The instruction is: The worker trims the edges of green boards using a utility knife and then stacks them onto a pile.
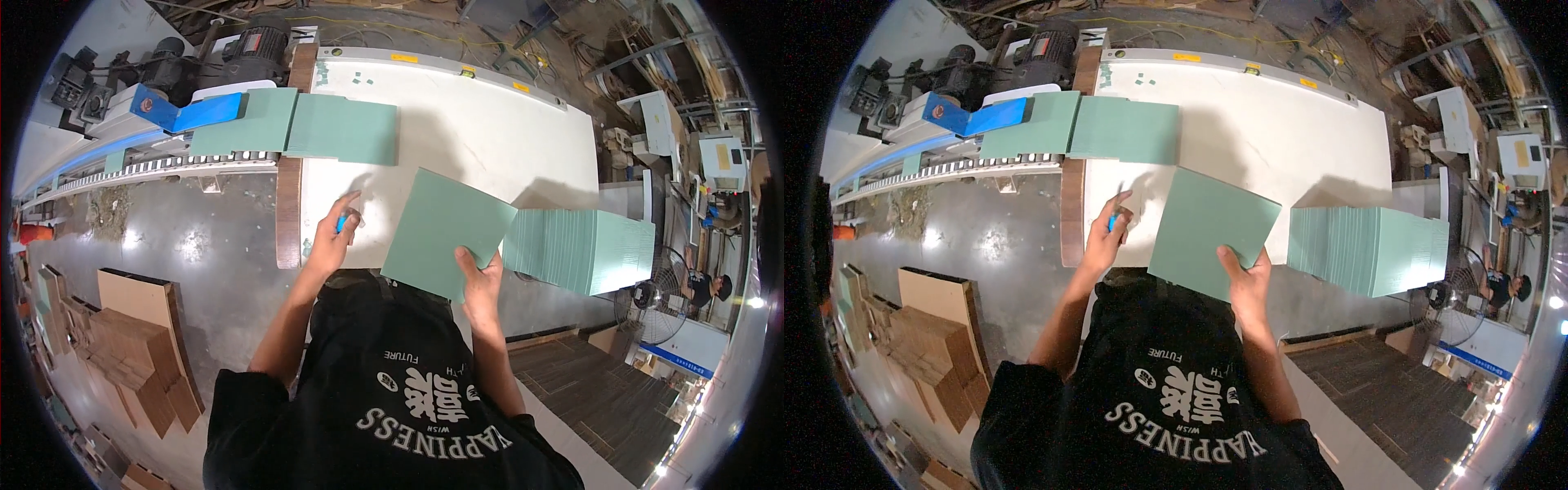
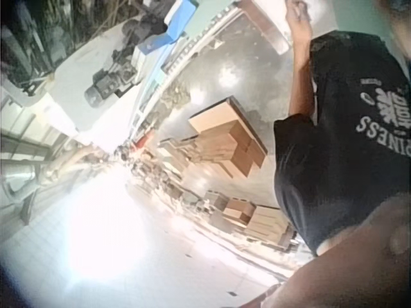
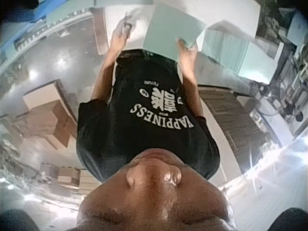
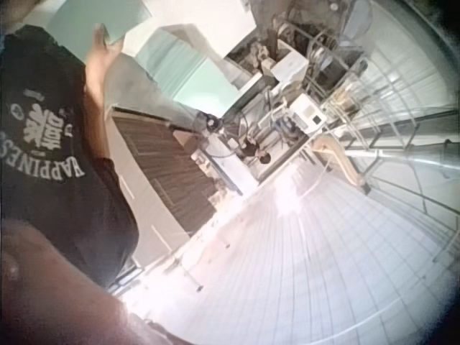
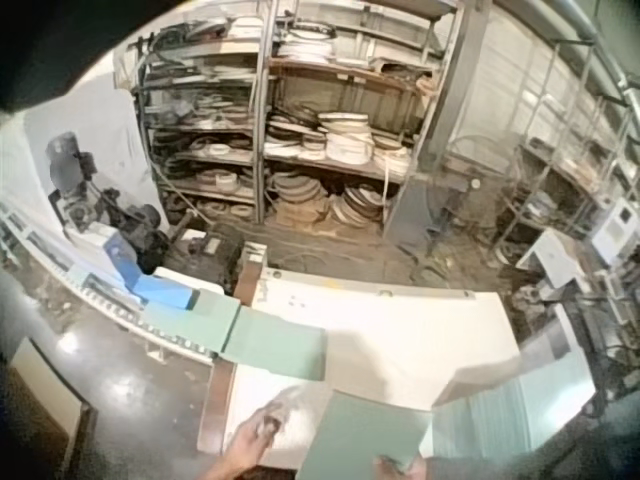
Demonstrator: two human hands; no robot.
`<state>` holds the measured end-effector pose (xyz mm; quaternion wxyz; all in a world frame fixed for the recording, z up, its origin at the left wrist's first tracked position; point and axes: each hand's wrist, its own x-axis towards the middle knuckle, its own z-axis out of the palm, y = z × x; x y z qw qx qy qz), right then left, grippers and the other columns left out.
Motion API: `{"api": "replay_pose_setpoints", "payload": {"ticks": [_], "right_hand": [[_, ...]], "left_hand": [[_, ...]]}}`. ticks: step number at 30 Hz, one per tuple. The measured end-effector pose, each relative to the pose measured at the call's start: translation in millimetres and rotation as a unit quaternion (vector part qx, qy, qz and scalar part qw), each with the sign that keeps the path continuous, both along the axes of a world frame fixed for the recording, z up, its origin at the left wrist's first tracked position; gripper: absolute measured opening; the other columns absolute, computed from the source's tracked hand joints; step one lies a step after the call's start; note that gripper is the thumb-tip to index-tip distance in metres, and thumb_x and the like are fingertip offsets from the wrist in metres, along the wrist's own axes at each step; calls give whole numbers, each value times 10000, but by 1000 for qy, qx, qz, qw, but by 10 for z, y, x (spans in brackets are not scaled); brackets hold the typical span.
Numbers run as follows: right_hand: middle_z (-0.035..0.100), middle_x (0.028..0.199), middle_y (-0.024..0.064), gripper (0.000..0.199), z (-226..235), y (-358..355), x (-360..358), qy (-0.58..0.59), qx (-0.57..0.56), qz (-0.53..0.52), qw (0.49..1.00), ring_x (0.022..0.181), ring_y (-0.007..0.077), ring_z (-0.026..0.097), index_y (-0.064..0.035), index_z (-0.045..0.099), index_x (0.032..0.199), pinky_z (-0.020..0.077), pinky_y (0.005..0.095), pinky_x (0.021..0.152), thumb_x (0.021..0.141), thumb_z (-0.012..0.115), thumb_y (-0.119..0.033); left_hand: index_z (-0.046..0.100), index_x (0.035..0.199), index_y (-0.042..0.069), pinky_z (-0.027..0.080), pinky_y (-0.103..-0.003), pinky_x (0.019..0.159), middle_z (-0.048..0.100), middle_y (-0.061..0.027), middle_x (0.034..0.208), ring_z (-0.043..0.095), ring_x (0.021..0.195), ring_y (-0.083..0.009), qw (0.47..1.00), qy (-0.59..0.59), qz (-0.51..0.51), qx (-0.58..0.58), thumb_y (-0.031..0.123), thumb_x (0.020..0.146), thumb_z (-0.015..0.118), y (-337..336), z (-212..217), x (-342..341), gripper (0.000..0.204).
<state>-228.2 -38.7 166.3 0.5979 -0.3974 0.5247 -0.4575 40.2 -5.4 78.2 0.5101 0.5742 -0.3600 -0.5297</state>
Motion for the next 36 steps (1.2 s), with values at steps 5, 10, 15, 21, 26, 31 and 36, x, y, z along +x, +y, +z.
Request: {"api": "replay_pose_setpoints", "payload": {"ticks": [5,10,15,21,26,31,36], "right_hand": [[686,1052,29,316,51,-31,24,43,-50,28,997,937,102,614,4,637,1182,500,275,843,947,775,-154],[693,1056,36,321,89,-72,8,67,-68,31,995,940,109,616,7,636,1183,501,276,851,949,775,-163],[700,1043,42,301,139,-54,-16,73,-67,37,994,931,114,620,17,638,1172,504,275,846,952,765,-144],[705,1014,47,268,222,-33,-69,118,-82,52,988,913,114,624,24,647,1140,507,272,830,945,763,-118],[707,991,42,276,273,-5,-119,131,-93,88,983,900,107,621,25,651,1138,509,276,814,946,768,-135],[705,982,40,283,315,21,-182,152,-94,105,978,899,106,620,28,651,1138,508,274,808,943,771,-138],[693,957,24,286,281,53,-275,127,-72,115,983,869,99,614,30,650,1133,508,269,782,936,776,-135]], "left_hand": [[520,1502,137,519,-378,756,615,-116,976,612,803,-271,957,-267,-52,-105,249,1023,602,-110,694,-165,499],[570,1471,190,512,-414,745,573,-116,926,584,775,-303,944,-310,-41,-108,140,959,681,-180,808,-214,526],[609,1434,214,508,-428,721,576,-108,896,581,747,-295,937,-326,-69,-107,143,944,701,-227,922,-249,503],[637,1403,220,506,-419,696,572,-91,841,581,715,-284,927,-352,-46,-121,158,929,714,-246,891,-284,483],[647,1392,221,503,-417,681,560,-89,810,576,701,-286,926,-355,-50,-120,157,919,722,-233,890,-290,483],[657,1381,222,499,-421,673,556,-87,795,576,696,-296,917,-375,-52,-126,166,903,736,-202,848,-286,488],[631,1407,176,507,-426,691,604,-116,842,600,730,-327,920,-362,-11,-149,77,925,694,-260,766,-269,497]]}}
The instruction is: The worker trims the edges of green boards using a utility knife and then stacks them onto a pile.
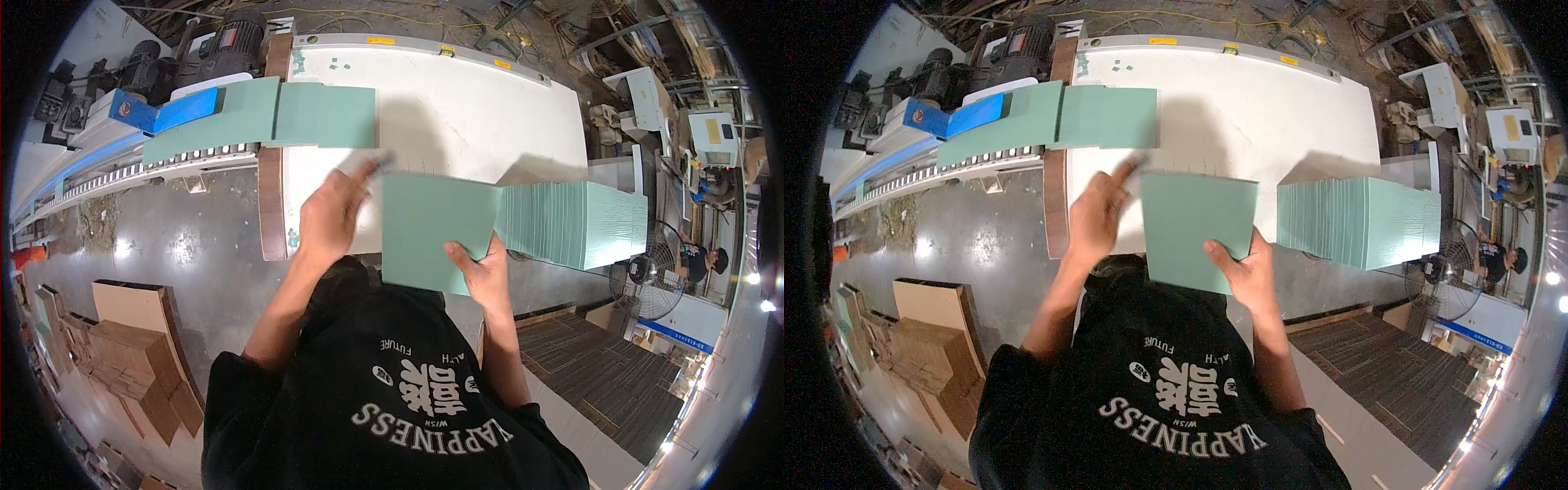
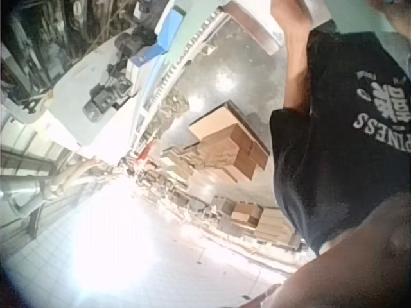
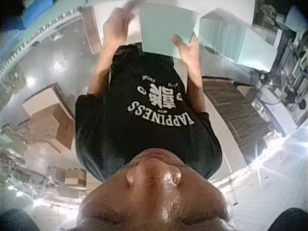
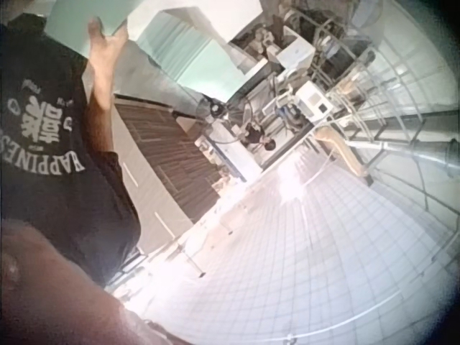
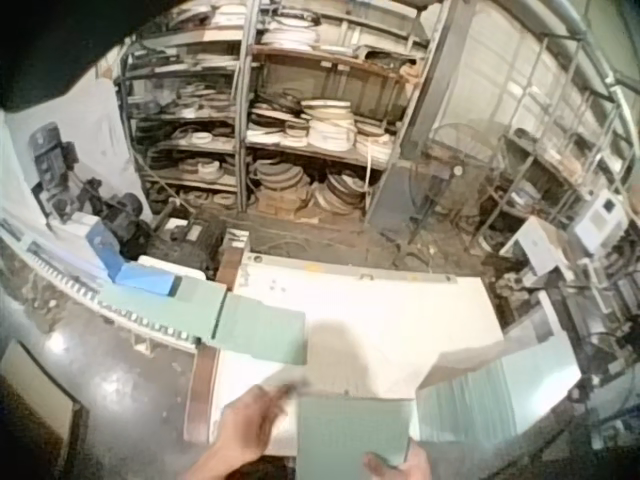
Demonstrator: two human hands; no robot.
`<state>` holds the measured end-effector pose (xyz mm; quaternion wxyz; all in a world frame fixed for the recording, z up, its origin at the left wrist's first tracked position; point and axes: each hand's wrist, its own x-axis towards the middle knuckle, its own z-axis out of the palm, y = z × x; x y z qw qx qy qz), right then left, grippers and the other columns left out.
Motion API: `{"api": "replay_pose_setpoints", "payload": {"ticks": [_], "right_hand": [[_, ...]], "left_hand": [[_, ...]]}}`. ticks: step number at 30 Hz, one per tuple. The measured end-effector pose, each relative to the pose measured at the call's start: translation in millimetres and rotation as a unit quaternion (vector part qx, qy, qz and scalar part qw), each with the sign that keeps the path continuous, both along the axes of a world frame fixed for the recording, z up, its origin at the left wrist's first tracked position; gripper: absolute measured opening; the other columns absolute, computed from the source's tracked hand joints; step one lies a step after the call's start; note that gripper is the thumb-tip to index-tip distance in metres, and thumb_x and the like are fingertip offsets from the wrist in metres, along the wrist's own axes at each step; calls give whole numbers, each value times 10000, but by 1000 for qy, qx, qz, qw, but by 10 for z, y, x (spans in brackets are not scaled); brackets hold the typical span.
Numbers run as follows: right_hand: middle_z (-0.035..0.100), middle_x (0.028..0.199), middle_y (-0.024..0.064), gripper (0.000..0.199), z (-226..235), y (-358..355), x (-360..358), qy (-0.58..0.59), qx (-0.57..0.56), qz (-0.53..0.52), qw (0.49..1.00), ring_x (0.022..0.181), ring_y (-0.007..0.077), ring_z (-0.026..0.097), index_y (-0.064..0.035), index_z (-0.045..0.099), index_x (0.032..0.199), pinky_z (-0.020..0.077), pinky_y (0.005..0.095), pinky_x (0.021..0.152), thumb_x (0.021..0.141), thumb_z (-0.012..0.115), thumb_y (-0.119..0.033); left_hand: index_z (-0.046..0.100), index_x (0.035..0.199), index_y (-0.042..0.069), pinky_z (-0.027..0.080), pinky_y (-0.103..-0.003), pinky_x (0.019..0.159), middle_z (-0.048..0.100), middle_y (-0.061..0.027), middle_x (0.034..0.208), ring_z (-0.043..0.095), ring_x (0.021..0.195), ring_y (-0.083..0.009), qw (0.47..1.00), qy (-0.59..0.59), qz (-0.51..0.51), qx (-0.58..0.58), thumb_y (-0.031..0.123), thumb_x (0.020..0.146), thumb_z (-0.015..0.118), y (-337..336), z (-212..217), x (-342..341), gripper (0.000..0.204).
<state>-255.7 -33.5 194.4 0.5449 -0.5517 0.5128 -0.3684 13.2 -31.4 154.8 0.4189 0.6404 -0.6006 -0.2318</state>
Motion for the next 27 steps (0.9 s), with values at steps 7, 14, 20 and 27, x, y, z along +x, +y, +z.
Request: {"api": "replay_pose_setpoints", "payload": {"ticks": [7,14,20,27], "right_hand": [[679,946,7,238,-27,160,-60,-18,47,49,998,863,84,602,7,656,1111,503,260,776,929,771,-94],[690,1011,25,309,-72,48,-213,-44,30,-20,998,903,94,619,16,633,1165,507,267,818,936,779,-131],[690,997,25,267,-82,66,-236,-40,18,-11,999,896,93,618,20,642,1148,508,266,813,943,758,-106],[687,1001,17,269,-23,160,-304,11,30,87,996,893,91,617,17,639,1166,510,267,803,939,748,-79]], "left_hand": [[548,1476,155,503,-423,813,611,-187,946,611,867,-368,996,28,82,-12,133,1016,584,-152,-196,343,462],[675,1366,168,503,-377,679,587,-112,841,569,700,-269,997,61,-25,43,68,886,735,323,27,-181,494],[650,1396,228,502,-419,698,574,-92,828,579,711,-288,998,-16,-31,49,152,903,740,298,78,-337,507],[602,1443,243,504,-418,741,590,-106,848,597,762,-314,996,-14,15,85,116,958,676,65,126,-134,506]]}}
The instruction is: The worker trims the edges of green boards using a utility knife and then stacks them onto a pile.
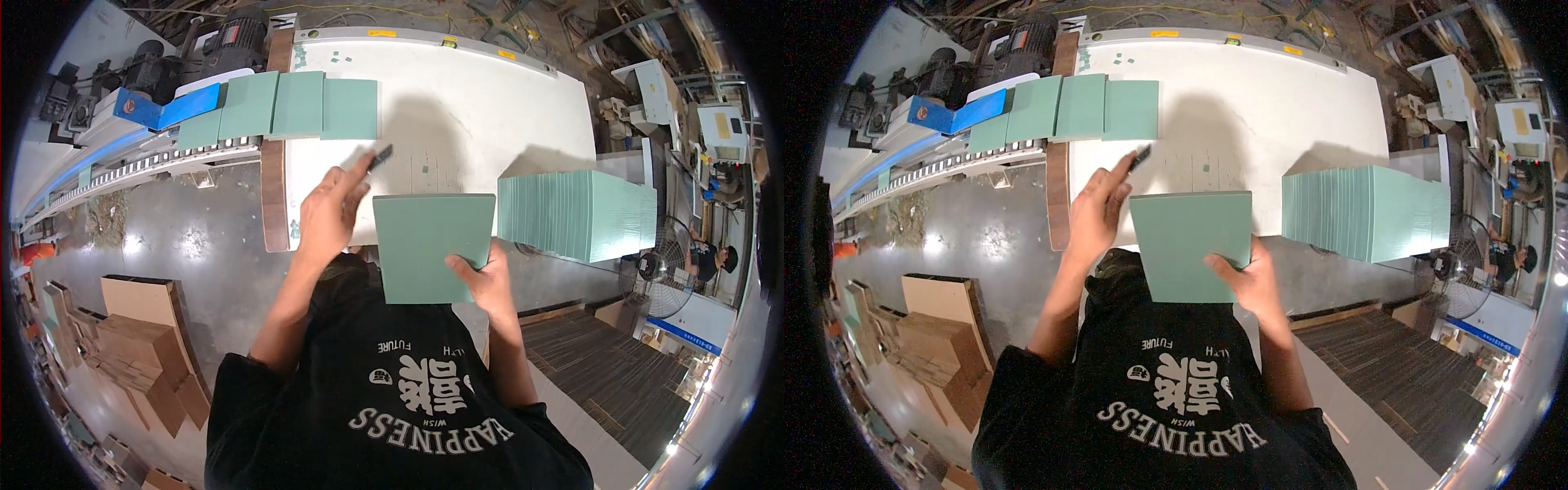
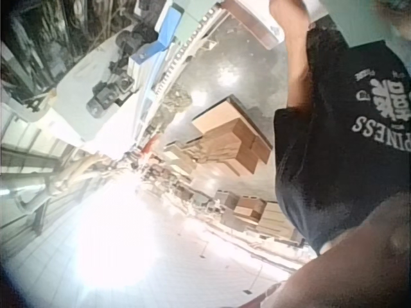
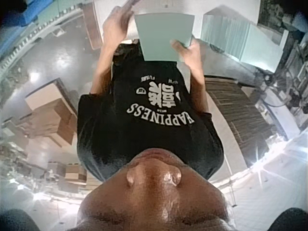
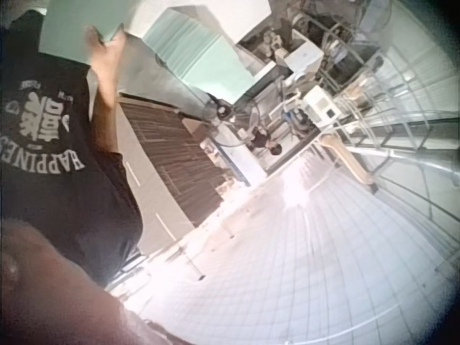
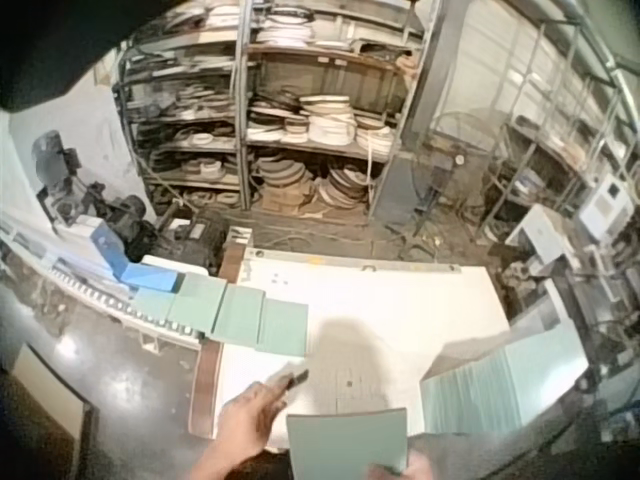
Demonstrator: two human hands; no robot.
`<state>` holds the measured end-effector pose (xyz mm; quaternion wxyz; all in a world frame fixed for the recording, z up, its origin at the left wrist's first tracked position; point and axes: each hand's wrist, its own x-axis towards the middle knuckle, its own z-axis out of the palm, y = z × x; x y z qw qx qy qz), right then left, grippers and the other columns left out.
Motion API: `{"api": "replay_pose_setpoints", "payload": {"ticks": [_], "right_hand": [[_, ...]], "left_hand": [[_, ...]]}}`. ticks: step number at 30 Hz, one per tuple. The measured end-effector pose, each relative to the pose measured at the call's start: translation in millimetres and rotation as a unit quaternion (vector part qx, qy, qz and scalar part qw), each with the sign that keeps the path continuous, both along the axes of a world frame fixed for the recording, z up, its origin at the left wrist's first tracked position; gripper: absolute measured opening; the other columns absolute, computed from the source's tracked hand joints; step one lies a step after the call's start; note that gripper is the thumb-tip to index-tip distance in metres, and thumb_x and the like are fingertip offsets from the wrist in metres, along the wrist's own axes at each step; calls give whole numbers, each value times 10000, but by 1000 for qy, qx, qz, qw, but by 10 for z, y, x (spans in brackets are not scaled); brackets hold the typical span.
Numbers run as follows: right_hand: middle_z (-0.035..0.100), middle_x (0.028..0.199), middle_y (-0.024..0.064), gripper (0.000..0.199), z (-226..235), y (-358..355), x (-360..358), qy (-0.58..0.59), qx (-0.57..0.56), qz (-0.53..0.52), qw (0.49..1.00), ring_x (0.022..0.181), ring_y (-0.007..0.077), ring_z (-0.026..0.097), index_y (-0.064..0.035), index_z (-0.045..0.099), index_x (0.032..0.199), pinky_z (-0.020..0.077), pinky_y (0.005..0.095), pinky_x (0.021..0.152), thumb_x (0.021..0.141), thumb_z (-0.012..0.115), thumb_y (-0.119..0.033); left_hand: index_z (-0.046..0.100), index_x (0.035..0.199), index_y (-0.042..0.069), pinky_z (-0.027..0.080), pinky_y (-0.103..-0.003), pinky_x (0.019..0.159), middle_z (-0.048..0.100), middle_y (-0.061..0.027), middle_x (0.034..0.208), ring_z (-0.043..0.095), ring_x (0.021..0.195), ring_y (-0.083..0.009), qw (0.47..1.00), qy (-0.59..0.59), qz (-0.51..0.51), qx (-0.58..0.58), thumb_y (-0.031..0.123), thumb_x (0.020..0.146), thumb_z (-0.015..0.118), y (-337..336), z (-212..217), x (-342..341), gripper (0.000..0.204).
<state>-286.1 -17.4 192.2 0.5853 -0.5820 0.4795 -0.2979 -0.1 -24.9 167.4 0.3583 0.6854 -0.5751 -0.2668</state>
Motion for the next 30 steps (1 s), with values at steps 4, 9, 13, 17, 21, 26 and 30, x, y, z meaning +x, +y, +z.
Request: {"api": "replay_pose_setpoints", "payload": {"ticks": [4,9,13,17,21,26,30], "right_hand": [[690,1009,19,281,-80,17,-10,-24,24,-53,998,888,93,619,12,637,1184,511,269,806,943,747,-83],[689,1008,10,276,-33,-57,-59,-65,12,-119,991,889,91,619,5,637,1195,510,261,814,956,741,-88],[692,1015,9,280,-36,-61,-101,-67,4,-139,988,902,88,619,6,636,1200,508,256,821,952,741,-72],[695,1034,11,293,-36,-49,-93,-54,-2,-154,987,921,83,615,8,636,1208,507,257,835,945,746,-60],[698,1053,14,298,19,-33,-53,-51,-4,-136,989,935,82,615,10,635,1214,507,257,844,945,745,-56],[698,1063,23,311,-62,-63,-116,-66,22,-128,989,947,89,619,12,632,1223,510,262,848,942,747,-52],[696,1069,23,339,-107,-49,-180,-115,73,-132,982,940,96,625,8,628,1234,515,265,846,934,765,-70]], "left_hand": [[600,1434,178,508,-397,762,612,-142,908,612,803,-340,994,67,31,-82,164,1001,623,-92,-106,64,434],[637,1371,76,507,-385,752,585,-148,858,599,766,-331,997,56,-41,-35,165,966,609,17,63,-45,415],[650,1397,205,525,-424,710,607,-117,826,604,698,-321,991,-22,-125,-33,276,934,682,106,-5,-221,470],[654,1391,218,528,-427,685,599,-111,802,615,683,-308,990,-47,-130,-20,273,952,671,62,48,-308,443],[674,1364,212,518,-419,640,579,-107,765,602,644,-306,995,-27,-88,-31,260,946,688,-94,32,-263,421],[665,1375,230,504,-417,631,586,-101,773,580,623,-296,994,-19,-110,-23,276,953,690,-270,133,-222,426],[653,1385,211,492,-406,633,575,-106,775,549,616,-295,997,3,-73,-8,257,975,676,-349,129,-210,413]]}}
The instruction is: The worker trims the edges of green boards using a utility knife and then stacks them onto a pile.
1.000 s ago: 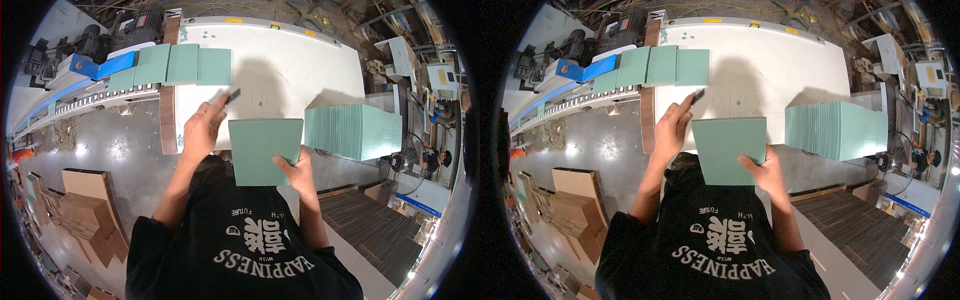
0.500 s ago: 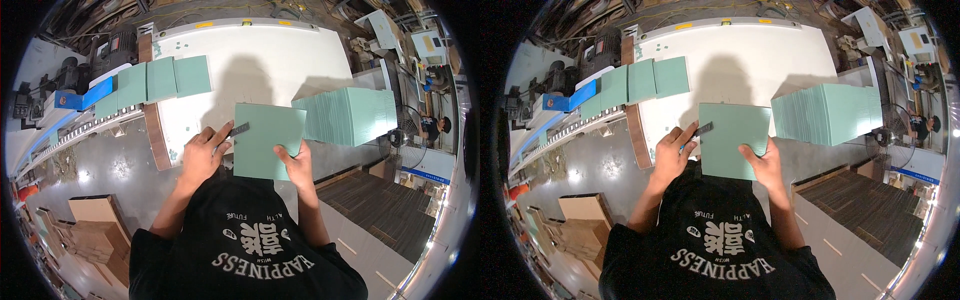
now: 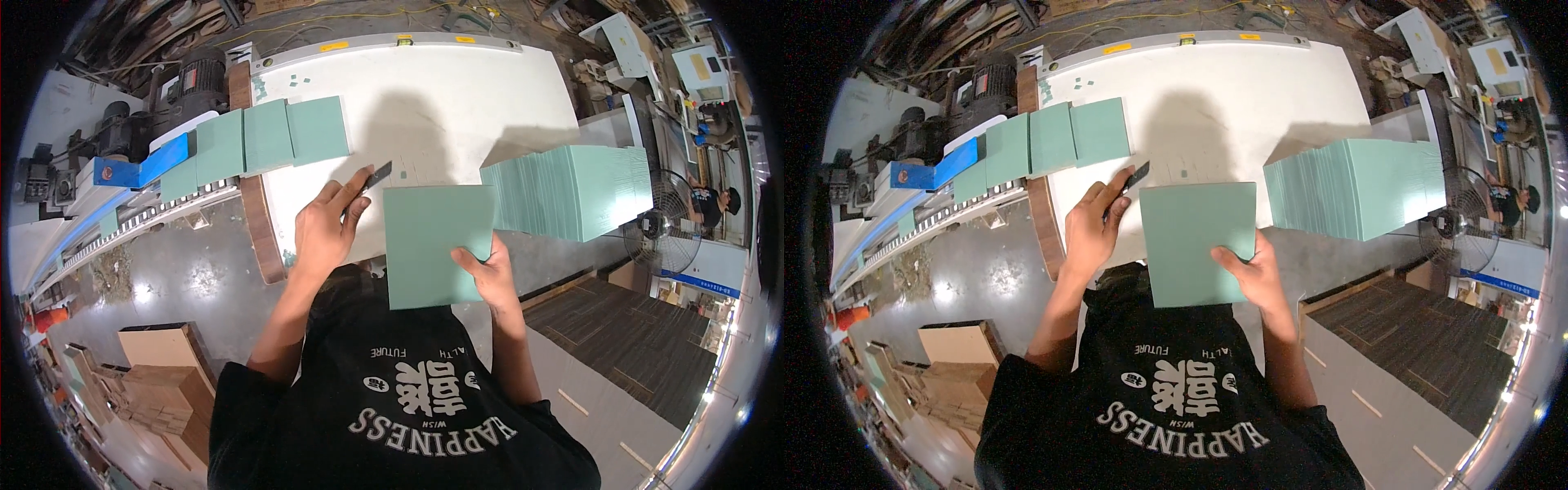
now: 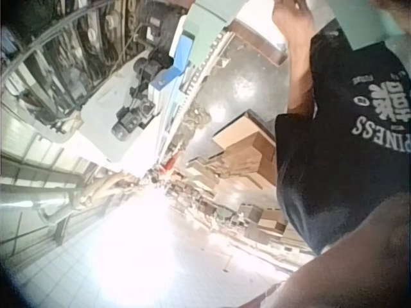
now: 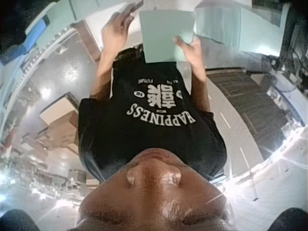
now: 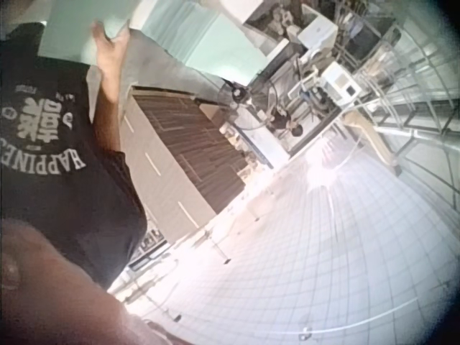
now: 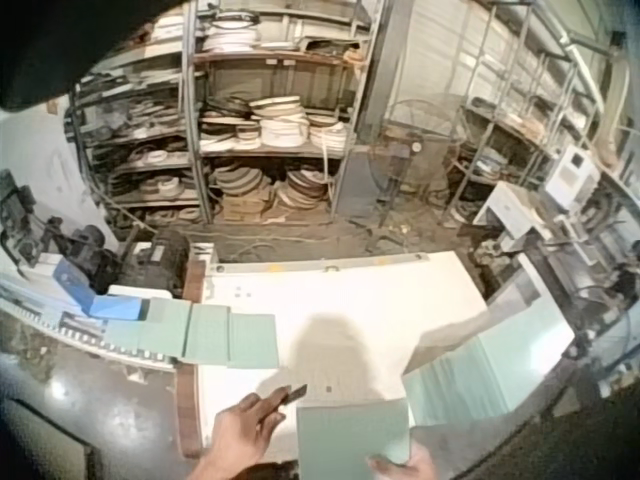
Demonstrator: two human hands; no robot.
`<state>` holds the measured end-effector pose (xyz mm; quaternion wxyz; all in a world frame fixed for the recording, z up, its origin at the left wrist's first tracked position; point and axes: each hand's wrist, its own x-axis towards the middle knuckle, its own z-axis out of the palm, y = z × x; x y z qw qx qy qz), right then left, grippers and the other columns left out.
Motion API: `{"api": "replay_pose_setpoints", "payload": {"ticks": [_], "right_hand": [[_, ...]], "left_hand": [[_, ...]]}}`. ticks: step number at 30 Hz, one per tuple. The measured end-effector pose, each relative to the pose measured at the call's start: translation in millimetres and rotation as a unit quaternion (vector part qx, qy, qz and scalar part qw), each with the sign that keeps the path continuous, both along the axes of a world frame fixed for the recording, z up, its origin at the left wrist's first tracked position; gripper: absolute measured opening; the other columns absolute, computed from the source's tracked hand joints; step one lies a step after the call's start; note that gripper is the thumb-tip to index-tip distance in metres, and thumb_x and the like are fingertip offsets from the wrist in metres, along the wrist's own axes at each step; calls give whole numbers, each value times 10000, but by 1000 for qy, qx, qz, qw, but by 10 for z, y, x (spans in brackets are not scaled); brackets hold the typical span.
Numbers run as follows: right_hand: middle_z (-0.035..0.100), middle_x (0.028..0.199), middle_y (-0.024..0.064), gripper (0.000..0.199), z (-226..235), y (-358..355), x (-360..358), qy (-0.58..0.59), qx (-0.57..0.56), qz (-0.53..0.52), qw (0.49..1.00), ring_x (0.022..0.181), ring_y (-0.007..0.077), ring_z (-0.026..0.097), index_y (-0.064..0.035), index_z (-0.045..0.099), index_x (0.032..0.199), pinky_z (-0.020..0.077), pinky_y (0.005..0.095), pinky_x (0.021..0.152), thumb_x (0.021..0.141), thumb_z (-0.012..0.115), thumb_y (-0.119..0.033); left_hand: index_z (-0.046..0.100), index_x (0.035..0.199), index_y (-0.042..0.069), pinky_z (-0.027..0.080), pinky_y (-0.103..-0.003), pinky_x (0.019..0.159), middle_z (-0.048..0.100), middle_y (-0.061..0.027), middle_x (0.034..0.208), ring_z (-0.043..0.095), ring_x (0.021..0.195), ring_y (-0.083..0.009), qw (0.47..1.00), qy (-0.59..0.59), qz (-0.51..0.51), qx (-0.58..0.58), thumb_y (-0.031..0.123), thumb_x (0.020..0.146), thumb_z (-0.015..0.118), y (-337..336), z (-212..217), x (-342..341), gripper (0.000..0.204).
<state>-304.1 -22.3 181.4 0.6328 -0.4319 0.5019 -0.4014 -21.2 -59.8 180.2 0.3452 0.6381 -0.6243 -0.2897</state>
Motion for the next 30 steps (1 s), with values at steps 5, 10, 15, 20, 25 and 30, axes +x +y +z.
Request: {"api": "replay_pose_setpoints", "payload": {"ticks": [5,10,15,20,25,30], "right_hand": [[695,1075,22,353,-38,31,-6,-29,40,-10,999,923,100,634,7,626,1237,526,270,825,940,768,-122],[701,1084,40,388,-129,36,-51,-67,90,-16,994,918,116,653,4,615,1259,544,281,816,954,760,-186],[703,1122,60,427,-165,28,-60,-109,88,8,990,943,131,663,5,592,1305,550,289,833,954,750,-179],[693,1177,64,437,-91,42,0,-71,69,76,992,1032,140,649,4,580,1338,538,303,895,954,739,-131],[675,1225,43,432,40,57,109,-50,25,140,989,1093,144,622,9,576,1349,506,315,963,954,725,-84],[701,1182,80,423,16,54,169,79,-78,120,987,1069,133,634,21,582,1307,511,319,934,954,742,-148]], "left_hand": [[666,1243,11,509,-396,721,620,-163,877,617,764,-337,995,82,-1,-65,186,962,676,38,-155,114,331],[693,906,-10,543,-401,696,678,-158,857,673,775,-347,973,153,-112,-133,107,890,714,293,-275,74,120],[685,816,44,522,-376,592,670,-88,752,658,656,-272,957,75,-122,-253,137,789,817,309,-250,35,164],[657,773,65,492,-360,555,659,-75,726,639,622,-272,947,-33,16,-319,165,750,873,12,-152,49,239],[681,799,73,487,-385,567,685,-81,779,640,638,-306,960,-100,116,-233,181,861,807,-364,-759,261,177],[739,887,89,516,-431,636,713,-131,861,676,725,-361,983,-103,153,-21,219,931,730,-86,-1804,645,138]]}}
